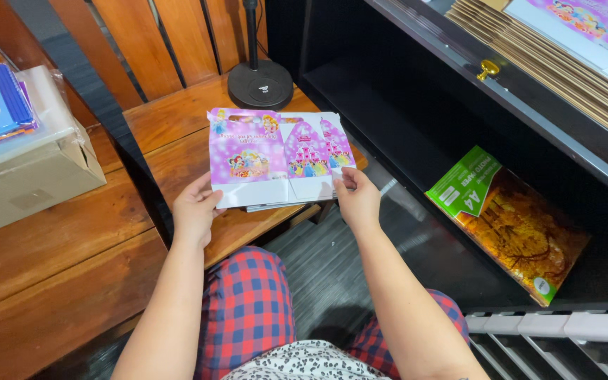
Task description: The person organizes stationery items by placing a package of photo paper into a shelf and then stacking multiple pink gift bags on top of a pile of cardboard boxes on the same shelf.
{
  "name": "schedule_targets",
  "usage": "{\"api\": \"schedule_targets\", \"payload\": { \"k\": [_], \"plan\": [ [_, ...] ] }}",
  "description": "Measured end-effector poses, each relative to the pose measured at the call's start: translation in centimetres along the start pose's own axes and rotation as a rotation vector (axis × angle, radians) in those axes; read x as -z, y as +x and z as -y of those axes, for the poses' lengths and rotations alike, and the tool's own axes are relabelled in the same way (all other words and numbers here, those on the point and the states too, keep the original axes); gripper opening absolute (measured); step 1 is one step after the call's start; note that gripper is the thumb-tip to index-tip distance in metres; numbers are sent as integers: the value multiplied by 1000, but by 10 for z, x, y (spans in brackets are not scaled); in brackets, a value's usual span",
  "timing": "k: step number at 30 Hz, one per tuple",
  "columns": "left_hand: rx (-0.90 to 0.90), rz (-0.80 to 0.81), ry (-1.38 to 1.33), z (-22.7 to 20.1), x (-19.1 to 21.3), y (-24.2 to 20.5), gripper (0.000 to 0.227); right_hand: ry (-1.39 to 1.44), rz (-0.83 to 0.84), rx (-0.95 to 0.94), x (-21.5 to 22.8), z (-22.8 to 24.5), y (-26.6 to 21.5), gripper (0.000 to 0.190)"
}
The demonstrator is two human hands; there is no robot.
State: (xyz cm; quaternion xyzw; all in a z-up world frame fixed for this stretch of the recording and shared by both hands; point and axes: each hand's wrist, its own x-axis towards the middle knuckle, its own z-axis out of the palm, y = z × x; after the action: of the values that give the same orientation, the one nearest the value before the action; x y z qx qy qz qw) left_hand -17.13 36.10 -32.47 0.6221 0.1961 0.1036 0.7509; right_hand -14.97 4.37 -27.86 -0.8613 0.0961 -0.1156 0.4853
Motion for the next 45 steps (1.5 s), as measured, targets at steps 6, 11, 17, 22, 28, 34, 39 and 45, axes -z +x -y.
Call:
{"api": "schedule_targets", "payload": {
  "k": [6, 11, 17, 22, 28, 34, 39, 45],
  "plan": [
    [18, 0, -47, -1, 7, 0, 50, 304, 107, -65, 4, 11, -7, 42],
    [20, 11, -80, 1, 8, 3, 52, 417, 129, -132, -3, 3, -7, 46],
    [31, 32, -90, 4, 8, 7, 52, 368, 97, -156, -11, -12, 2, 31],
    [33, 49, -88, -6, 7, 2, 51, 396, 84, -162, -8, -1, -4, 30],
    [10, 87, -86, -7, 10, 3, 51, 595, 134, -232, -2, 4, -6, 37],
    [-5, 114, -81, -46, 6, -25, 52, 613, 157, -255, 20, 11, -10, 32],
    [-68, 210, -117, -79, -1, -36, 52, 709, 187, -185, 64, 44, -17, 33],
    [-126, 364, -179, -134, -36, -52, 50, 858, 124, -88, 141, 89, -31, 32]
  ]
}}
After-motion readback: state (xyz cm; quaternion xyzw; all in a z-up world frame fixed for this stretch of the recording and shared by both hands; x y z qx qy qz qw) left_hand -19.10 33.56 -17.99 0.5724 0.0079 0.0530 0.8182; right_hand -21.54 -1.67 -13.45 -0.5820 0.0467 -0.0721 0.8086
